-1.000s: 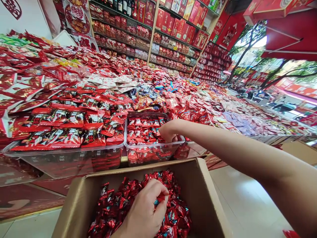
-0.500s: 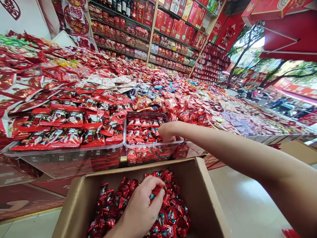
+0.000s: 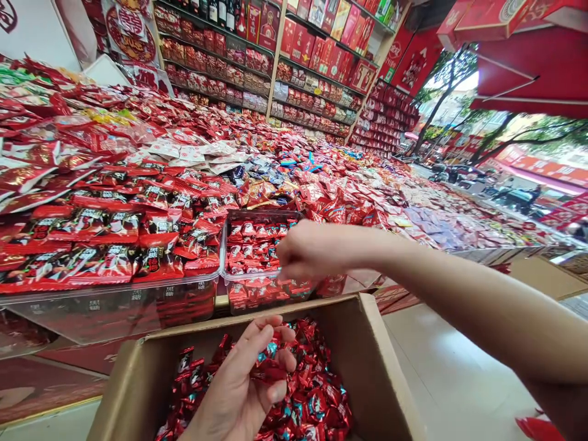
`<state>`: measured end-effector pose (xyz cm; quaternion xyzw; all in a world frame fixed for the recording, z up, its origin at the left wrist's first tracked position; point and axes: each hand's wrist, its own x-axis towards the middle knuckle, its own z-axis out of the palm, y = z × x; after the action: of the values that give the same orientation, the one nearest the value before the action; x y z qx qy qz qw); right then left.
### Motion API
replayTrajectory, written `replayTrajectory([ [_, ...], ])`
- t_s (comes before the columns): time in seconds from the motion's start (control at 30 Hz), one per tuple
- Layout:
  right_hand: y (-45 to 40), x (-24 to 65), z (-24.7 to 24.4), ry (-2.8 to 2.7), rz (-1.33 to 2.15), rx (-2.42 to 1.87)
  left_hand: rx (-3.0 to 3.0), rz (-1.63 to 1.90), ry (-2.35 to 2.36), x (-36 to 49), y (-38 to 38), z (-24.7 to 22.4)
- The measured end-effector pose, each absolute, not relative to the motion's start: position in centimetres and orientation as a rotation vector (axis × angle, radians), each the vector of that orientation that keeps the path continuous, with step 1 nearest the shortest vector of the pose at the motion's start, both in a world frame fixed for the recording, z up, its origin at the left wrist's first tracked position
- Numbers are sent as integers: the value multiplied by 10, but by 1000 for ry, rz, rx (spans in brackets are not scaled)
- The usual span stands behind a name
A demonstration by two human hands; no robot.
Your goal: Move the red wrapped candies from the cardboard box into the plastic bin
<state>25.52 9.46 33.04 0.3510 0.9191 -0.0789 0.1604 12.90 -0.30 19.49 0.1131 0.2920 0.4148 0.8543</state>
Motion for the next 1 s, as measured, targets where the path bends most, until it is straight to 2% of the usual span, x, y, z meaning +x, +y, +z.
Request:
replayTrajectory([
  [0.1,132,264,312,2342,-165,1245,291,858,683,132,-1,193],
  [0.27,160,259,277,1947,-273,1176,430,814,759,134,-2,194],
  [0.57,167,252,254,1816,-208,1029,469,838,795,133,-3,195],
  [1.0,163,250,257,1828,-158,1049,523,838,840,133,-3,190],
])
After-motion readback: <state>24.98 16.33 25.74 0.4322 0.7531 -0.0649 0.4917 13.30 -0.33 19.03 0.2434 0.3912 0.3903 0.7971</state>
